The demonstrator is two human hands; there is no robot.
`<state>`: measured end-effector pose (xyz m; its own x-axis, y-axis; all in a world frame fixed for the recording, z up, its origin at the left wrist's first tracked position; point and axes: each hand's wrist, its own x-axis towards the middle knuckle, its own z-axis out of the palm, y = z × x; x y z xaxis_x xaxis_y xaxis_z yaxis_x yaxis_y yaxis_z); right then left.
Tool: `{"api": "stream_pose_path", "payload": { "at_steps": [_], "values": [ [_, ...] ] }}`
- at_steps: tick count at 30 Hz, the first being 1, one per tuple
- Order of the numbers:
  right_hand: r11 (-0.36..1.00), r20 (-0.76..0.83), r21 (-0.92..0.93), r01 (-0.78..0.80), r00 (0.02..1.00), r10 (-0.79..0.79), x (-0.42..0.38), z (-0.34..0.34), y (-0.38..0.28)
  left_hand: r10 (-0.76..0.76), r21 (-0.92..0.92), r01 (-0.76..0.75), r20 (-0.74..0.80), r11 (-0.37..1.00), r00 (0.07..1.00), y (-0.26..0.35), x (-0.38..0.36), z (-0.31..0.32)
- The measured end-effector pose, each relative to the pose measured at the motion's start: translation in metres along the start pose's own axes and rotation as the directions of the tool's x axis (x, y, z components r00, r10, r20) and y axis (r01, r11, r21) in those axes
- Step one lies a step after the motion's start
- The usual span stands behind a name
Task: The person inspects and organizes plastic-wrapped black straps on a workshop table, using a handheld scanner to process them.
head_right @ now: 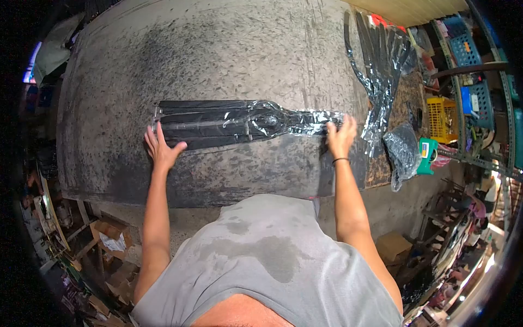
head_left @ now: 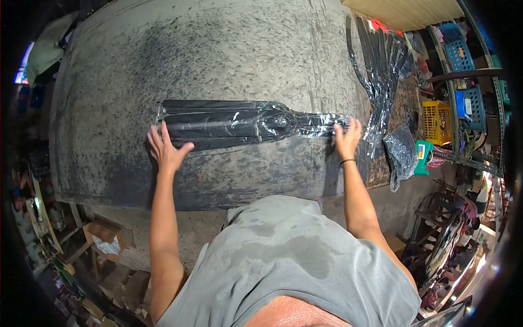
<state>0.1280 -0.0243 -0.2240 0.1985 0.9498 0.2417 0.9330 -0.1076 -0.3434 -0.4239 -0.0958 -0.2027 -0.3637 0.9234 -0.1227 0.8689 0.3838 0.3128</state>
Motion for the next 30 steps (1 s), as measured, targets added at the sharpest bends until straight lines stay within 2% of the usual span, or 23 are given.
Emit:
{"api": "stream_pose_path", "payload": {
  "at_steps": [1,3,5,7,11,12,13,14,15,16,19,21,22,23,26,27,29,30],
  "values": [
    [0.993,0.043,-0.048,0.111,0.993,-0.109,-0.014,0.0,-0.016,-0.028,0.002,0.028,0.045,1.0,0.999,0.001,-0.014,0.005],
    [0.983,0.289,-0.103,0.154,0.95,-0.119,-0.037,-0.001,-0.04,-0.018,0.062,0.013,0.074,0.998,0.997,-0.001,-0.029,0.022],
    [0.97,0.346,-0.208,0.123,0.937,-0.045,-0.049,0.02,-0.041,-0.02,0.123,0.007,0.111,0.992,0.994,-0.003,-0.027,0.032],
    [0.94,0.385,-0.322,0.112,0.923,0.022,-0.046,0.032,-0.045,0.041,0.187,-0.043,0.017,0.981,0.999,-0.008,-0.016,0.043],
    [0.939,0.404,-0.324,0.114,0.915,0.028,-0.016,0.039,-0.049,0.087,0.23,-0.074,-0.044,0.97,0.995,0.001,0.007,0.041],
    [0.92,0.448,-0.376,0.11,0.89,0.077,-0.007,0.03,-0.063,0.077,0.248,-0.074,-0.001,0.966,0.997,0.012,0.007,0.025],
    [0.939,0.407,-0.336,0.066,0.91,0.081,-0.004,0.024,-0.067,0.069,0.244,-0.053,-0.055,0.968,0.996,0.022,0.001,0.019],
    [0.948,0.417,-0.315,0.036,0.903,0.104,-0.001,0.012,-0.076,0.1,0.256,-0.042,-0.218,0.966,0.971,0.011,-0.006,0.038],
    [0.949,0.367,-0.31,0.064,0.928,0.057,-0.006,0.009,-0.076,0.056,0.257,0.005,-0.229,0.966,0.972,0.01,-0.015,0.041],
    [0.974,0.304,-0.221,0.045,0.952,0.025,-0.014,0.009,-0.074,0.073,0.212,-0.022,-0.236,0.977,0.969,0.008,-0.029,0.038],
    [0.995,0.174,0.079,0.055,0.982,-0.068,-0.052,-0.013,-0.059,0.086,0.28,-0.019,-0.229,0.96,0.97,-0.013,-0.07,0.067],
    [0.984,0.086,0.162,0.071,0.993,-0.086,-0.088,-0.03,-0.037,0.143,0.257,-0.091,-0.193,0.962,0.971,-0.019,-0.099,0.078],
    [0.986,0.059,0.165,0.027,0.998,-0.037,-0.108,-0.041,-0.023,0.177,0.256,-0.126,-0.185,0.958,0.967,-0.017,-0.109,0.079],
    [0.985,0.034,0.171,-0.015,0.999,0.009,-0.126,-0.052,-0.007,0.134,0.271,-0.096,-0.126,0.958,0.983,-0.013,-0.119,0.08],
    [0.963,-0.172,0.056,-0.262,0.948,0.268,-0.18,-0.064,0.072,0.074,0.318,-0.057,-0.042,0.946,0.996,0.0,-0.127,0.082],
    [0.931,-0.239,0.001,-0.365,0.904,0.355,-0.196,-0.071,0.1,0.038,0.35,-0.028,-0.023,0.936,0.999,0.006,-0.129,0.081],
    [0.814,-0.297,0.055,-0.578,0.769,0.566,-0.213,-0.092,0.159,0.037,0.378,-0.035,0.0,0.925,0.999,0.019,-0.134,0.087],
    [0.767,-0.362,0.088,-0.635,0.697,0.619,-0.213,-0.106,0.179,0.131,0.322,-0.124,-0.001,0.939,0.991,0.022,-0.138,0.096]
  ]
}}
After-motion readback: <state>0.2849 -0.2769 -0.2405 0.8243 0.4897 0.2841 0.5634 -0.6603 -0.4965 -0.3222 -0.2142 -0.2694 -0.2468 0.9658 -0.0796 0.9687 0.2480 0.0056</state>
